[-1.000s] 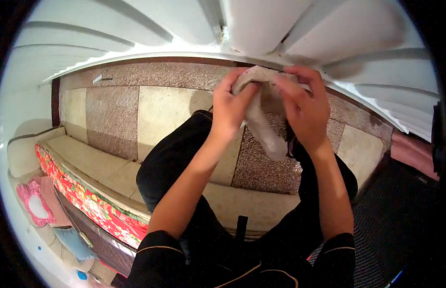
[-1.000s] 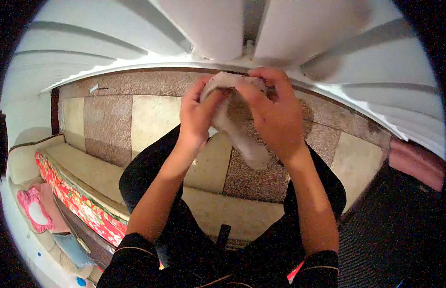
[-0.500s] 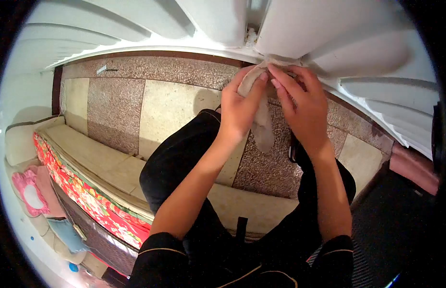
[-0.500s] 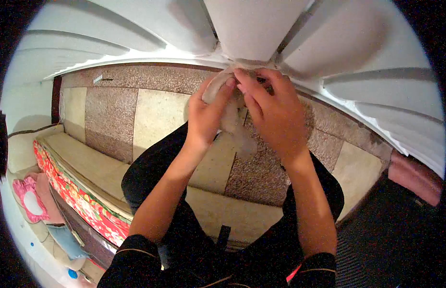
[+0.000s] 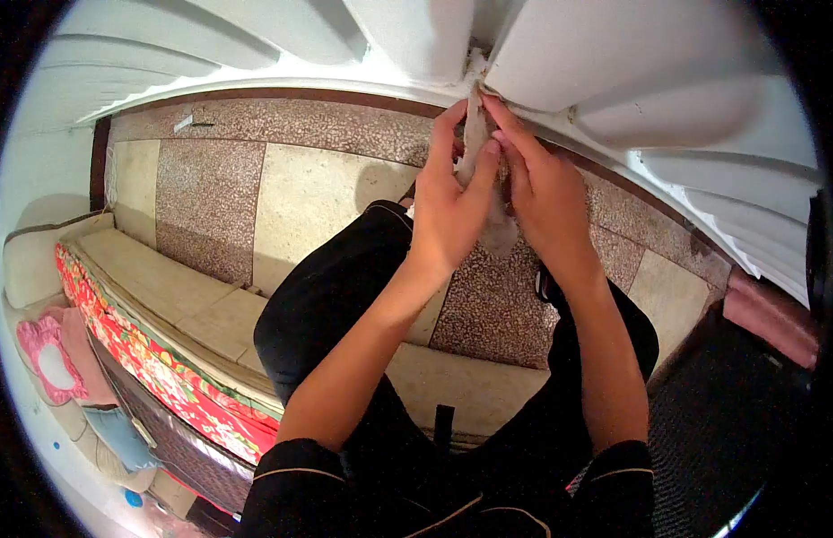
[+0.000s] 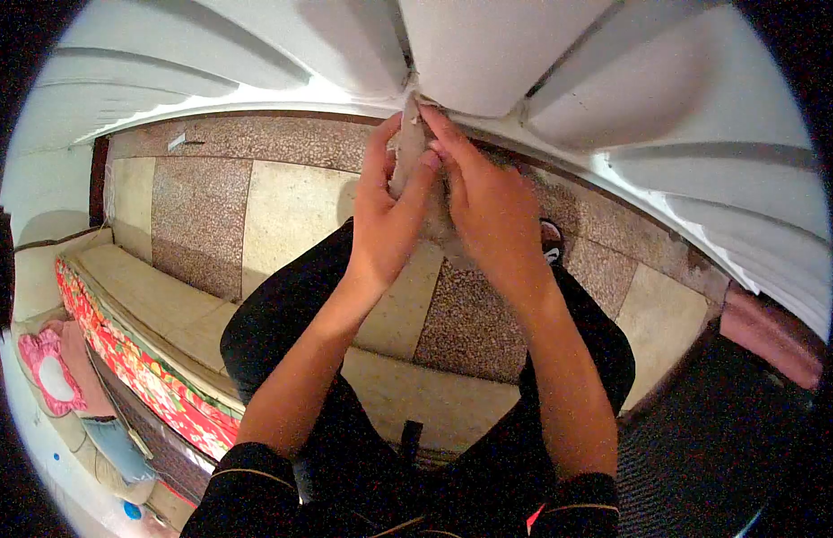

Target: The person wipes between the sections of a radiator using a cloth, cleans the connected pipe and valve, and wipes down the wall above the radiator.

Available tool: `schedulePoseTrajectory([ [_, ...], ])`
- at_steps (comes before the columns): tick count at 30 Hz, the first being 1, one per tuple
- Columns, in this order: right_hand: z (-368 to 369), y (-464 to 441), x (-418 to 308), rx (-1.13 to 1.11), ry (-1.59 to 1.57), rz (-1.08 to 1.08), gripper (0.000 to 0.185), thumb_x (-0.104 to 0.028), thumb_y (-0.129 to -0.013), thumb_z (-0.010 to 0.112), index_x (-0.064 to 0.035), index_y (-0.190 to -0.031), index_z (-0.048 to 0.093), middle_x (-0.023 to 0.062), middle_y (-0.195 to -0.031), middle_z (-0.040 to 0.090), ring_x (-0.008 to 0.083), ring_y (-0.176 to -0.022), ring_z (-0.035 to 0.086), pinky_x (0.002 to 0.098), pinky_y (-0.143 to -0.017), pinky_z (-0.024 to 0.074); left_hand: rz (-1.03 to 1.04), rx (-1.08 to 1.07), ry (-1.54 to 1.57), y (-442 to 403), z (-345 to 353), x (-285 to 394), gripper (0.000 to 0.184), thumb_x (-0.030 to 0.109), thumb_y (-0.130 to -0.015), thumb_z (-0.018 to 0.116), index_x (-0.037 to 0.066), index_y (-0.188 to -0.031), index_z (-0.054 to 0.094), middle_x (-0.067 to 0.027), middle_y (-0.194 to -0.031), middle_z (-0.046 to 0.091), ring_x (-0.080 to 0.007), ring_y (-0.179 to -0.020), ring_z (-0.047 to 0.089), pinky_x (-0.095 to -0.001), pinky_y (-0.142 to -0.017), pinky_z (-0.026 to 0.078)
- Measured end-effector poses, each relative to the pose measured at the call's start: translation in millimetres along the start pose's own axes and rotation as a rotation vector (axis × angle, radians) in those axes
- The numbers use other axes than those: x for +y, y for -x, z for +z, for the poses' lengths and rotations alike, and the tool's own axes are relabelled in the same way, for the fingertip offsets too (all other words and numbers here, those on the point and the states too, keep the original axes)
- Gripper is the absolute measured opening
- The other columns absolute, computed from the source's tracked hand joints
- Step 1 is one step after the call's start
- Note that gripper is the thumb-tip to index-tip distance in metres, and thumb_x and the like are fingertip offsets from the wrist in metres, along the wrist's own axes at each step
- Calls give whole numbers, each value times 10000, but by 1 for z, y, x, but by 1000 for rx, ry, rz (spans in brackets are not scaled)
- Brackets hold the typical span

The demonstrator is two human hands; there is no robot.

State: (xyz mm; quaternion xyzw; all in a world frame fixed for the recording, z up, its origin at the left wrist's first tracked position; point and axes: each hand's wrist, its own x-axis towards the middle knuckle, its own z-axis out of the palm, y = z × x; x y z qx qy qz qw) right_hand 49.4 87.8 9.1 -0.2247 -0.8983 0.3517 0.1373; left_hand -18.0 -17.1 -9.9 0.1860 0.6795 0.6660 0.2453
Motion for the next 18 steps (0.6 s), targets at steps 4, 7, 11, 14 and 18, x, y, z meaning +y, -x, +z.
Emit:
schedulePoseTrajectory([
  [4, -5, 7, 1, 31, -15, 18, 374, -164, -974, 517, -230, -1341, 547, 168, -914, 689, 406, -728, 650, 469, -650, 523, 7, -70, -115, 8, 5, 12, 471, 160, -994, 508, -3, -1401, 338, -236, -1144, 601, -288, -1080, 601, -362, -920, 454],
  [7, -21, 6, 6, 48, -34, 12, 334, -169, -980, 514, -194, -1308, 573, 161, -941, 695, 391, -744, 660, 446, -664, 530, 121, -121, -301, 11, 16, -2, 494, 145, -1006, 473, -13, -1433, 280, -313, -1268, 513, -342, -1179, 559, -398, -990, 419],
  [11, -20, 2, 6, 15, -115, 71, 309, -209, -989, 512, -171, -1285, 590, 151, -968, 700, 375, -755, 669, 418, -674, 538, 162, -139, -249, 16, 17, 3, 477, 136, -1015, 422, -50, -1431, 281, -325, -1333, 479, -399, -1214, 534, -415, -1003, 412],
  [14, -3, -4, -2, 48, -115, -9, 310, -217, -994, 500, -167, -1286, 588, 146, -942, 703, 374, -749, 670, 423, -667, 536, 80, -69, -153, 14, 9, 5, 481, 132, -1017, 409, -47, -1441, 270, -316, -1328, 489, -425, -1206, 533, -418, -988, 423],
  [18, -8, -7, -11, 30, -51, 12, 314, -211, -998, 484, -165, -1291, 586, 144, -911, 705, 374, -752, 670, 436, -667, 533, 101, -93, -238, 12, 0, 5, 524, 80, -975, 437, -35, -1453, 257, -336, -1286, 514, -468, -1128, 570, -442, -916, 475],
])
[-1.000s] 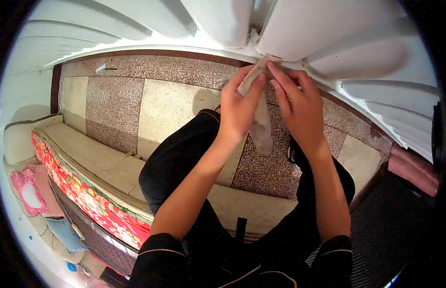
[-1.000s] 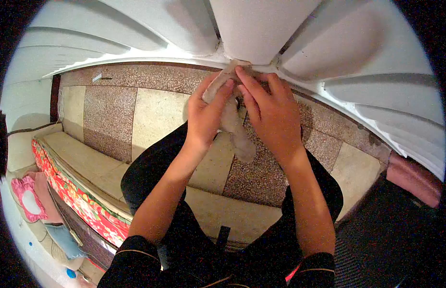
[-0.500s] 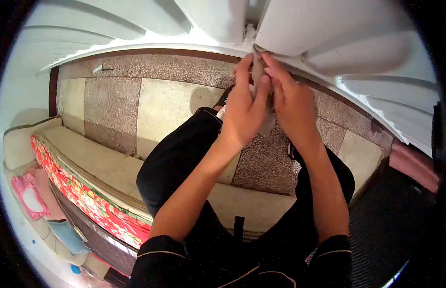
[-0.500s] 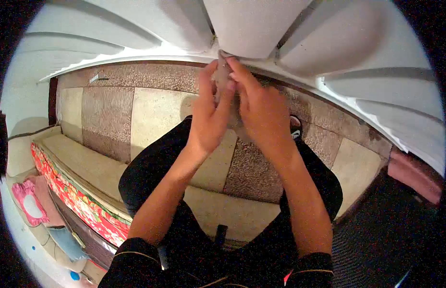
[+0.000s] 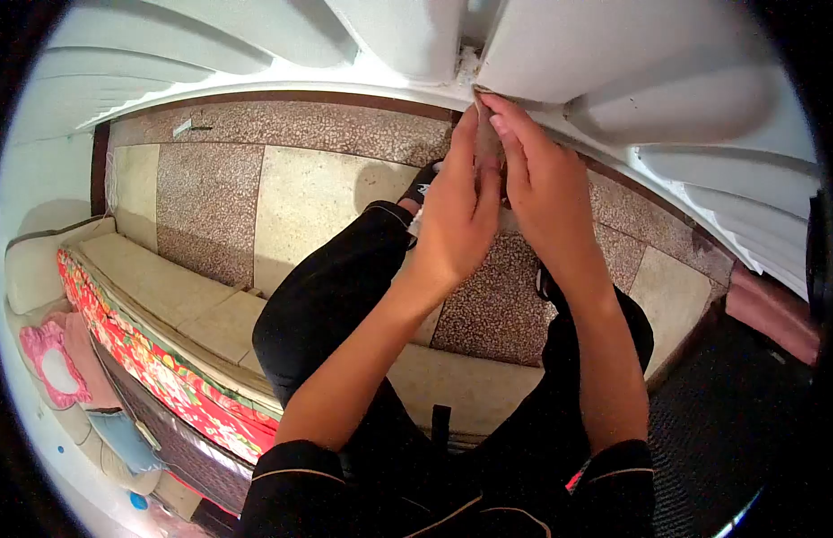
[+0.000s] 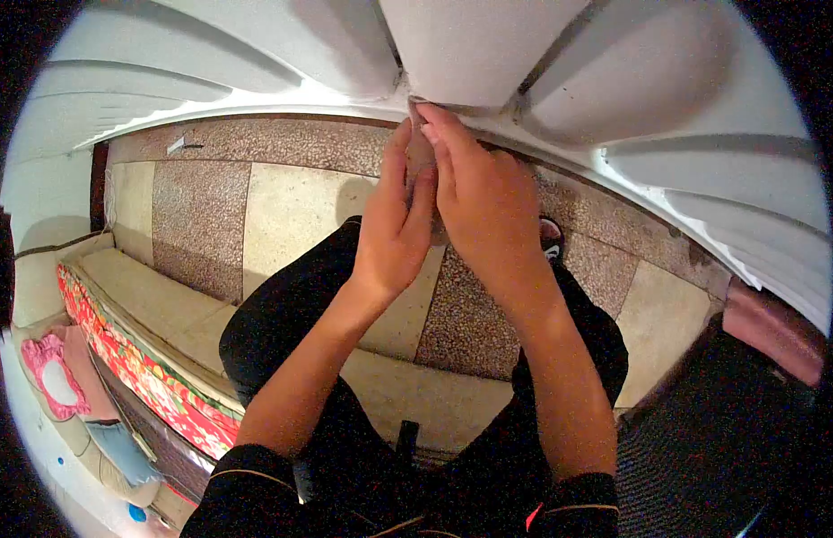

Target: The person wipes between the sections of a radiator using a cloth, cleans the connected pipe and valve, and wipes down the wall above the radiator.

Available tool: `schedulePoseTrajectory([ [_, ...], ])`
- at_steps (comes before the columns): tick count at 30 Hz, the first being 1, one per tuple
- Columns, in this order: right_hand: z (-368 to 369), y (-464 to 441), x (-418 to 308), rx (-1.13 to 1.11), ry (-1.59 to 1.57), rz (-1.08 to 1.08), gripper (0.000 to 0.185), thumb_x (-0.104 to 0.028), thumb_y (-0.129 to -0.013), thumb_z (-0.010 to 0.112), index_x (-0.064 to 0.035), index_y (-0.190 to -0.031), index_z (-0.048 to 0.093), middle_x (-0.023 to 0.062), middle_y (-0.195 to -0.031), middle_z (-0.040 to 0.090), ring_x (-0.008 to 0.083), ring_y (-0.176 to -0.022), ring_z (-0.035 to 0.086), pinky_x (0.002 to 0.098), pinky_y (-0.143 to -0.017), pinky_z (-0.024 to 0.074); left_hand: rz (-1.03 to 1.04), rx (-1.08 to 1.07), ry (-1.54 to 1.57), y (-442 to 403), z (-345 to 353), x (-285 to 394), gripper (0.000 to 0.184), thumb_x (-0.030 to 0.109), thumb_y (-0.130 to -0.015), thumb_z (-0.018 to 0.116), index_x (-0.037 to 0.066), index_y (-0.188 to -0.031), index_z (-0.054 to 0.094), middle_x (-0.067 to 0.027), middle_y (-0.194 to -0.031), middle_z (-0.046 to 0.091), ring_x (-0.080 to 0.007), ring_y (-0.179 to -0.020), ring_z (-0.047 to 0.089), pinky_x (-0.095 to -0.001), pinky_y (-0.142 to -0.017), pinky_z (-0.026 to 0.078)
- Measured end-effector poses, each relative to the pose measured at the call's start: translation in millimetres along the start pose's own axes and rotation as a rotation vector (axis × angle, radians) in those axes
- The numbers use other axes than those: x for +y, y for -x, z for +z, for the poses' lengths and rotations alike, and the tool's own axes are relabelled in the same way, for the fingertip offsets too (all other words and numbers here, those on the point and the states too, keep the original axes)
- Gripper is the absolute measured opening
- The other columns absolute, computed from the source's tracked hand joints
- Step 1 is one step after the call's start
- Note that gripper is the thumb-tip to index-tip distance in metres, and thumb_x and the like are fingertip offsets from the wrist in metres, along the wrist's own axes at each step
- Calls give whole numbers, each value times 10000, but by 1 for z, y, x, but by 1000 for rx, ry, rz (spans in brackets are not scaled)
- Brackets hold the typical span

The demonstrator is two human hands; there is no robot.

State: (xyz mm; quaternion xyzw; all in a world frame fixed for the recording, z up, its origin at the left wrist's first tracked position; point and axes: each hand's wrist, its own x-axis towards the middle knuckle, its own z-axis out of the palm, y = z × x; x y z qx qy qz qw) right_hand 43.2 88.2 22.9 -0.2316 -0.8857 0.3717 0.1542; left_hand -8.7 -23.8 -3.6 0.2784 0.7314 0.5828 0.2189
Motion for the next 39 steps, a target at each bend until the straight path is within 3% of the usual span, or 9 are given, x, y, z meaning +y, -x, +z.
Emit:
schedulePoseTrajectory([
  [11, -12, 2, 6, -160, -56, 102, 387, -218, -989, 474, -271, -1369, 521, 152, -933, 691, 409, -816, 645, 499, -725, 514, 8, -28, -50, 3, 10, 3, 514, 45, -985, 401, 8, -1477, 256, -309, -1387, 438, -405, -1239, 518, -420, -1005, 411],
  [14, 4, -5, 2, -111, -67, 75, 363, -246, -994, 467, -265, -1349, 539, 152, -932, 694, 400, -806, 653, 492, -728, 520, 97, 32, -88, -4, -2, -3, 534, 1, -970, 412, -54, -1476, 250, -318, -1283, 526, -379, -922, 655, -381, -776, 523],
  [21, -20, 8, 1, -170, 86, 162, 355, -262, -997, 465, -255, -1343, 545, 139, -946, 703, 393, -797, 659, 490, -714, 521, 188, -81, -235, 1, 11, -1, 650, -35, -893, 452, -40, -1496, 209, -347, -1339, 466, -464, -1052, 596, -444, -834, 508],
  [22, -20, 11, 7, -135, 74, 126, 355, -264, -1000, 463, -254, -1345, 543, 134, -954, 705, 398, -795, 658, 490, -714, 522, -3, -131, -173, 5, 12, 11, 665, -25, -880, 467, -34, -1494, 213, -351, -1327, 471, -493, -1087, 563, -465, -847, 502],
  [25, -13, 9, 6, -80, 33, 67, 359, -266, -1003, 457, -249, -1353, 536, 135, -952, 706, 404, -790, 659, 489, -712, 525, 172, -25, -210, 2, 14, 4, 667, -16, -880, 476, -30, -1493, 213, -347, -1314, 487, -498, -1091, 555, -464, -852, 505],
  [31, 13, -8, -8, -81, 49, 77, 373, -259, -1002, 458, -230, -1368, 530, 152, -957, 701, 378, -817, 668, 454, -721, 524, 37, 60, -183, -7, -5, -1, 555, 21, -934, 490, -46, -1457, 314, -331, -1293, 517, -459, -1102, 585, -442, -853, 506],
  [35, 16, -8, -8, -80, 89, 73, 386, -249, -1006, 458, -237, -1388, 510, 147, -982, 704, 366, -831, 669, 444, -722, 514, 216, 110, -241, -12, -8, -5, 569, -6, -914, 515, -51, -1450, 328, -310, -1227, 558, -414, -982, 637, -402, -791, 518],
  [37, 4, -5, -12, -142, 110, 132, 386, -244, -1005, 458, -238, -1387, 511, 148, -981, 704, 369, -832, 668, 444, -720, 515, -87, 7, -195, -8, -9, 10, 597, -3, -903, 530, -52, -1457, 315, -307, -1183, 567, -419, -909, 639, -403, -746, 519],
  [39, -6, 0, -12, -204, 130, 184, 386, -238, -1004, 457, -239, -1386, 512, 148, -981, 704, 372, -833, 666, 443, -719, 515, 3, 11, -214, -2, -1, 6, 617, -1, -898, 533, -36, -1469, 301, -301, -1141, 580, -417, -892, 638, -409, -730, 516],
])
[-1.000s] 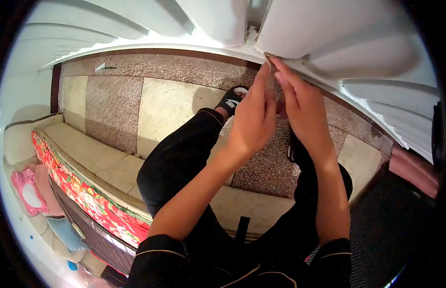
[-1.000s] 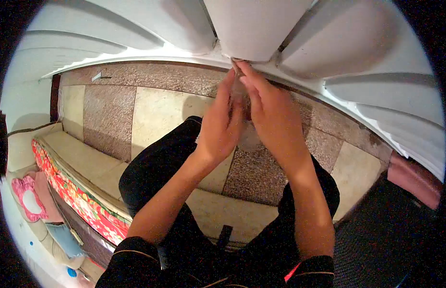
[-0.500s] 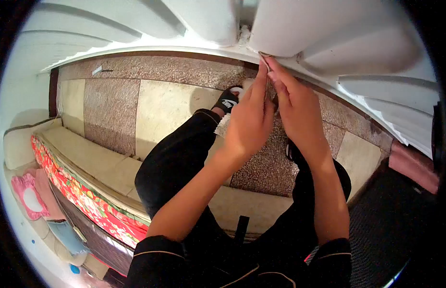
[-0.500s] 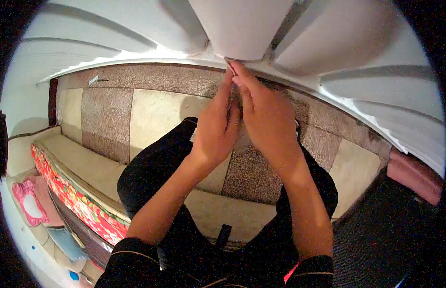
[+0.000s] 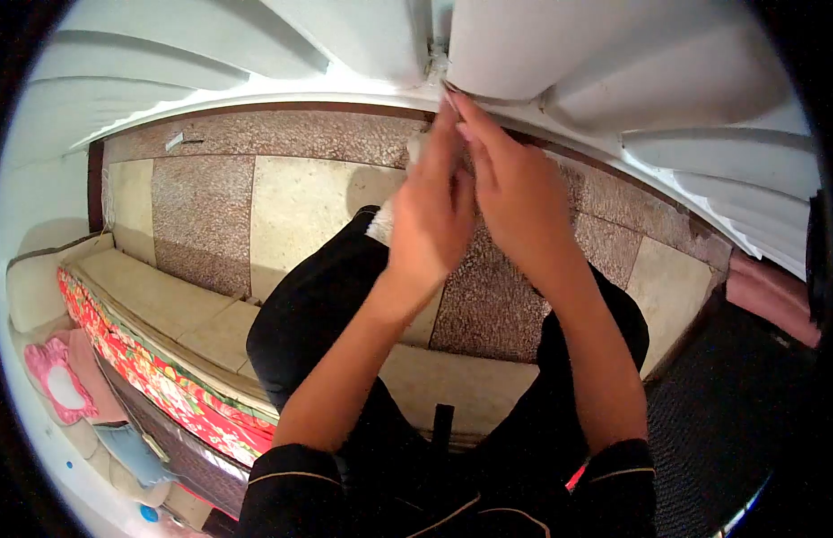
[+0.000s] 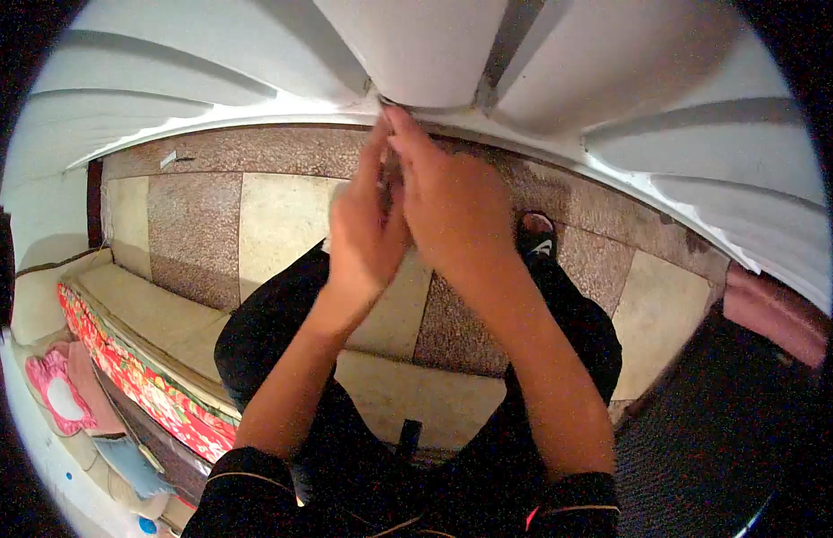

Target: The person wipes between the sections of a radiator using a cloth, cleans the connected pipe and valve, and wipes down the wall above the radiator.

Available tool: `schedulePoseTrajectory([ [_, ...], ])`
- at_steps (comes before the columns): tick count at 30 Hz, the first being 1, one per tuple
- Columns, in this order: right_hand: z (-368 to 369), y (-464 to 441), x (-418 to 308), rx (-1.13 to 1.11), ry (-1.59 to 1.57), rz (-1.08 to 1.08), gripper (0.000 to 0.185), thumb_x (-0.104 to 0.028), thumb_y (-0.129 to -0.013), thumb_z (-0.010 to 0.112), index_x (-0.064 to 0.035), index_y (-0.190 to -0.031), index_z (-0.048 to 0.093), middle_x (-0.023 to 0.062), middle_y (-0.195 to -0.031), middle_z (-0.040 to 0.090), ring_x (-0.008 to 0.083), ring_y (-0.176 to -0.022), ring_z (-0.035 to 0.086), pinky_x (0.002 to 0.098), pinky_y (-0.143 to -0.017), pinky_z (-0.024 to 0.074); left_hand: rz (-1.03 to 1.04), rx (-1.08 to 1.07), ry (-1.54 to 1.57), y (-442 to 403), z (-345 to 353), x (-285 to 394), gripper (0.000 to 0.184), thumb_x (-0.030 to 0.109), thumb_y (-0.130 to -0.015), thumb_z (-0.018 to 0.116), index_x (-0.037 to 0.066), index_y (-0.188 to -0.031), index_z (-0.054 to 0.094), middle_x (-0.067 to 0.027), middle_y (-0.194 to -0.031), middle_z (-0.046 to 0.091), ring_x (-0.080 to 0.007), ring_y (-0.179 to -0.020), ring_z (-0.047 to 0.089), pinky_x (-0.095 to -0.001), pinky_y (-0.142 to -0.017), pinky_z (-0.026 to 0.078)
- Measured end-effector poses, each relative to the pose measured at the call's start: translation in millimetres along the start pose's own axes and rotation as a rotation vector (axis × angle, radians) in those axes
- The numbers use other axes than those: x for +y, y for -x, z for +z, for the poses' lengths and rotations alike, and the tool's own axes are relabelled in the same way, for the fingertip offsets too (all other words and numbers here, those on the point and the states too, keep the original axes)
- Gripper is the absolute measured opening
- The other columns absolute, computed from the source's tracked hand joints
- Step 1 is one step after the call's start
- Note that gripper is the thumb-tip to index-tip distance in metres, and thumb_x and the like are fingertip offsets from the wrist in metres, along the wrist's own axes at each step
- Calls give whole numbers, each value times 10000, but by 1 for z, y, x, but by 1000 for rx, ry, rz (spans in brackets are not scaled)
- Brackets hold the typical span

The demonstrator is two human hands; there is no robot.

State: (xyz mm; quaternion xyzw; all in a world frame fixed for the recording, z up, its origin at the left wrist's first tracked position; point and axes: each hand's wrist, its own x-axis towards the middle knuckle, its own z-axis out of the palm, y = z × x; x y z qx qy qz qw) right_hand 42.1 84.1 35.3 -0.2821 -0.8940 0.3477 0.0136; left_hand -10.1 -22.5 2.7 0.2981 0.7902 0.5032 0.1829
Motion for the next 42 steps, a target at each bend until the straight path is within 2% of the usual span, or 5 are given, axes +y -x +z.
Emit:
schedulePoseTrajectory([
  [6, 7, 1, 13, 97, -3, -73, 398, -226, -998, 467, -247, -1394, 501, 160, -894, 694, 384, -761, 657, 445, -686, 512, -64, -47, 25, 5, 8, 4, 674, 28, -900, 542, -13, -1499, 235, -291, -1094, 604, -433, -922, 631, -442, -758, 517],
  [11, 16, -14, -10, 29, 14, -18, 409, -189, -987, 472, -247, -1391, 500, 168, -885, 687, 381, -765, 662, 459, -684, 512, 229, 114, -116, -10, -4, -20, 653, 18, -908, 530, -15, -1495, 246, -295, -1077, 614, -435, -947, 641, -438, -789, 523],
  [18, 10, 2, 15, 100, 88, -117, 468, -211, -964, 479, -296, -1422, 437, 202, -758, 677, 417, -675, 658, 540, -618, 525, 72, 16, -16, 2, 8, 0, 662, 29, -900, 536, -37, -1487, 235, -289, -1102, 611, -450, -921, 636, -437, -735, 528],
  [33, -26, 24, 53, 113, 84, -18, 501, -144, -951, 505, -318, -1416, 436, 123, -956, 711, 393, -751, 667, 503, -680, 540, 6, -159, -44, 8, 56, 26, 734, 71, -879, 520, -57, -1487, 128, -333, -1069, 602, -490, -838, 620, -511, -661, 512],
  [42, -25, 11, 67, 159, -268, -212, 378, -187, -976, 497, -275, -1342, 540, 157, -995, 698, 382, -844, 666, 462, -753, 543, -10, -153, -93, 10, 54, 26, 761, 49, -867, 521, -56, -1489, 97, -347, -1002, 615, -496, -864, 623, -506, -710, 517],
])
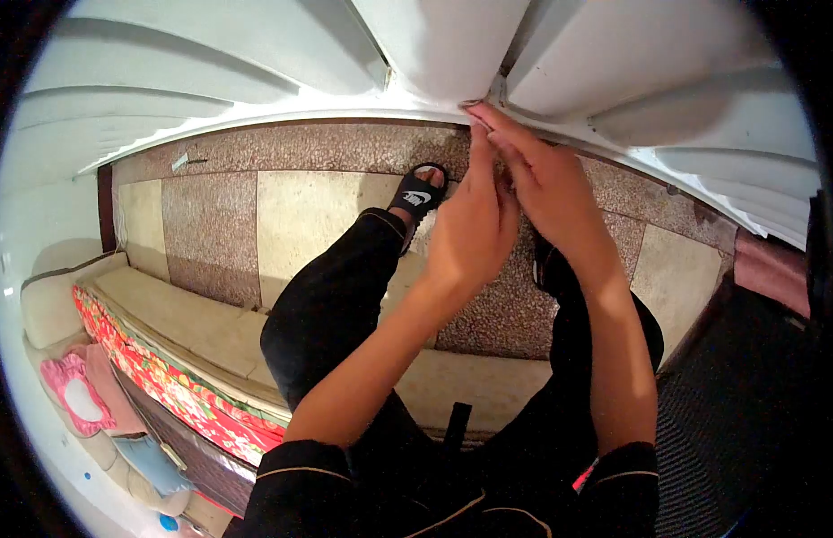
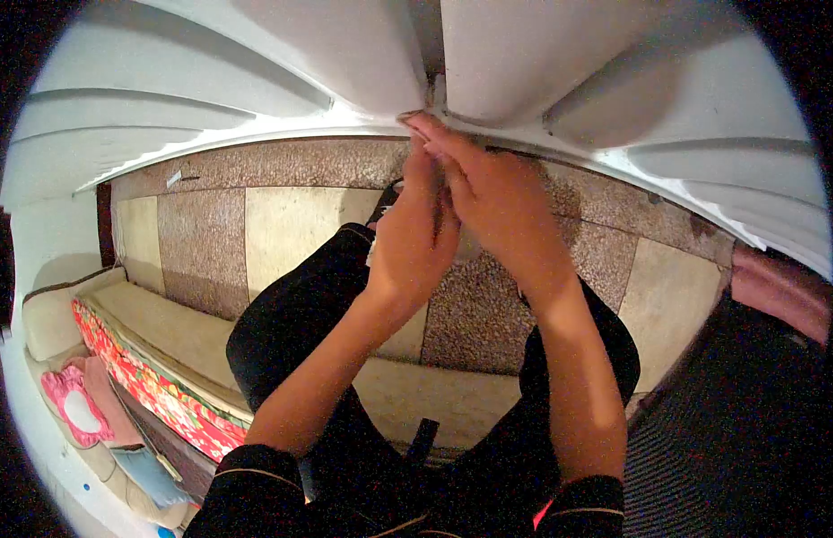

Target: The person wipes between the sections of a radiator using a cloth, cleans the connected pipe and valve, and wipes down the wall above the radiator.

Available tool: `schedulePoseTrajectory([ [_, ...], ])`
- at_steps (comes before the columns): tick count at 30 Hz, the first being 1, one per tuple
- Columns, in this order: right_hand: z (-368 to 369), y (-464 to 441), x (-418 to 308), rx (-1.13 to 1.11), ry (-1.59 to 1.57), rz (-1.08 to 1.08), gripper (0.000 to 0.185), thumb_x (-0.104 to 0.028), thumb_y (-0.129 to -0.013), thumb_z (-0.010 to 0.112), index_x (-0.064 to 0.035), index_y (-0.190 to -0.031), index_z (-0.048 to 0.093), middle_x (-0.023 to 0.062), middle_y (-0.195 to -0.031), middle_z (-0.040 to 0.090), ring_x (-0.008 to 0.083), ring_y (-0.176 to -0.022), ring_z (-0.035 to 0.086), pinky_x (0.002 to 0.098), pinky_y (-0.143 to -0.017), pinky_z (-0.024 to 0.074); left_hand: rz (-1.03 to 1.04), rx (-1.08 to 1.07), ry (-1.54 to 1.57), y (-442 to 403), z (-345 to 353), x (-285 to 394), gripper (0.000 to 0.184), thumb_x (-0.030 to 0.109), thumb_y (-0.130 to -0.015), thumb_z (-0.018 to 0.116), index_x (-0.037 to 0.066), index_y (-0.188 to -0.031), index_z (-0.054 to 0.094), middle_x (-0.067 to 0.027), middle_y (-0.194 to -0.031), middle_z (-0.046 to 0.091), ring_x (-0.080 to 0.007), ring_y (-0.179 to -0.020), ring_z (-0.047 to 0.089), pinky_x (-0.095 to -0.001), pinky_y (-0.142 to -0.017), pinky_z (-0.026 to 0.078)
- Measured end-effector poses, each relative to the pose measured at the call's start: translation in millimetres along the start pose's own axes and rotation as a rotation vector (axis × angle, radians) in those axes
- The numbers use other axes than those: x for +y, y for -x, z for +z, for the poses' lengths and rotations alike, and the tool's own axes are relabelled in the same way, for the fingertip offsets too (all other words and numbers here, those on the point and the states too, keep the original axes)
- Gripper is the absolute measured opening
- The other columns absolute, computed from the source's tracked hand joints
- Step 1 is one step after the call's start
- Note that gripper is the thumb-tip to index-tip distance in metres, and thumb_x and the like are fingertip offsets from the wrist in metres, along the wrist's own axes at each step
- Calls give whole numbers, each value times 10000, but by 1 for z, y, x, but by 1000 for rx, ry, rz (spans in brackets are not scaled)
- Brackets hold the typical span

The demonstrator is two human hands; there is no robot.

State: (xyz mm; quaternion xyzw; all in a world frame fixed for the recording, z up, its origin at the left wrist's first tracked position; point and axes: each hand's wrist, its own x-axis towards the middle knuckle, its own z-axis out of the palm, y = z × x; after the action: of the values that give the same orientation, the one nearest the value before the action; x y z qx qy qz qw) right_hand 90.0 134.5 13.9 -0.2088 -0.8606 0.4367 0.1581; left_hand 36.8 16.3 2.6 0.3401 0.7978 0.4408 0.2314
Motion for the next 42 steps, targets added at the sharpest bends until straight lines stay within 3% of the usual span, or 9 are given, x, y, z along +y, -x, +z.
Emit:
schedulePoseTrajectory([
  [3, 11, -3, -11, -50, 17, 66, 394, -140, -980, 478, -267, -1346, 551, 158, -1096, 676, 364, -919, 673, 391, -784, 530, -30, 8, -2, 3, -9, -2, 779, 51, -859, 532, -59, -1489, 86, -348, -1003, 617, -501, -885, 622, -497, -724, 520],
  [4, 15, -5, -14, -78, 87, 60, 399, -154, -978, 478, -278, -1352, 545, 165, -1028, 687, 367, -872, 676, 410, -756, 532, -39, 8, 1, 4, -12, -4, 785, 52, -857, 535, -60, -1488, 82, -349, -1003, 618, -502, -892, 622, -494, -728, 521],
  [6, 24, -9, -21, -103, 166, 64, 405, -167, -976, 479, -289, -1358, 539, 171, -960, 697, 370, -824, 679, 429, -728, 533, -79, 27, 73, 5, -21, -8, 757, 81, -860, 547, -51, -1479, 132, -360, -1308, 482, -497, -1181, 517, -480, -942, 464],
  [9, 38, -13, -28, -92, 316, 40, 439, -193, -970, 483, -337, -1385, 494, 171, -664, 632, 371, -629, 647, 473, -596, 521, -42, 63, 38, 1, -29, -9, 788, 46, -847, 580, -47, -1486, 129, -348, -1322, 491, -452, -1192, 549, -430, -951, 468],
  [16, 20, -1, -21, -124, 305, 108, 459, -190, -969, 486, -345, -1401, 467, 148, -772, 687, 377, -637, 649, 480, -597, 523, -176, -32, 41, 4, -16, 10, 819, 76, -854, 603, -35, -1499, 110, -328, -1275, 538, -436, -1182, 560, -421, -932, 474],
  [21, 7, 14, -11, -3, 381, 136, 462, -202, -974, 469, -328, -1418, 445, 142, -763, 690, 386, -610, 641, 491, -580, 520, -161, -112, 62, 1, -5, 14, 859, 47, -847, 550, 35, -1531, 31, -347, -1096, 608, -494, -967, 616, -476, -777, 513],
  [28, 5, 12, -24, -39, 525, 179, 557, -216, -935, 507, -276, -1472, 372, 184, -642, 638, 402, -597, 637, 523, -582, 515, -104, -142, 43, -1, -8, 12, 842, 109, -856, 606, 22, -1524, 100, -338, -1199, 568, -486, -1083, 580, -485, -871, 478],
  [30, 5, 9, -28, -152, 559, 228, 677, -164, -896, 523, -245, -1517, 266, 206, -643, 633, 414, -605, 641, 523, -590, 521, 104, -8, 9, -1, -8, 4, 815, 26, -830, 565, 29, -1523, 136, -337, -1207, 573, -491, -1012, 602, -491, -829, 500],
  [42, 25, 8, -19, -30, 472, 176, 798, -137, -863, 550, -170, -1542, 133, 242, -672, 635, 433, -639, 646, 522, -614, 527, -93, -107, -122, 9, -22, 4, 481, 22, -808, 595, -44, -1244, 401, -338, -1092, 581, -522, -1006, 558, -535, -829, 466],
])
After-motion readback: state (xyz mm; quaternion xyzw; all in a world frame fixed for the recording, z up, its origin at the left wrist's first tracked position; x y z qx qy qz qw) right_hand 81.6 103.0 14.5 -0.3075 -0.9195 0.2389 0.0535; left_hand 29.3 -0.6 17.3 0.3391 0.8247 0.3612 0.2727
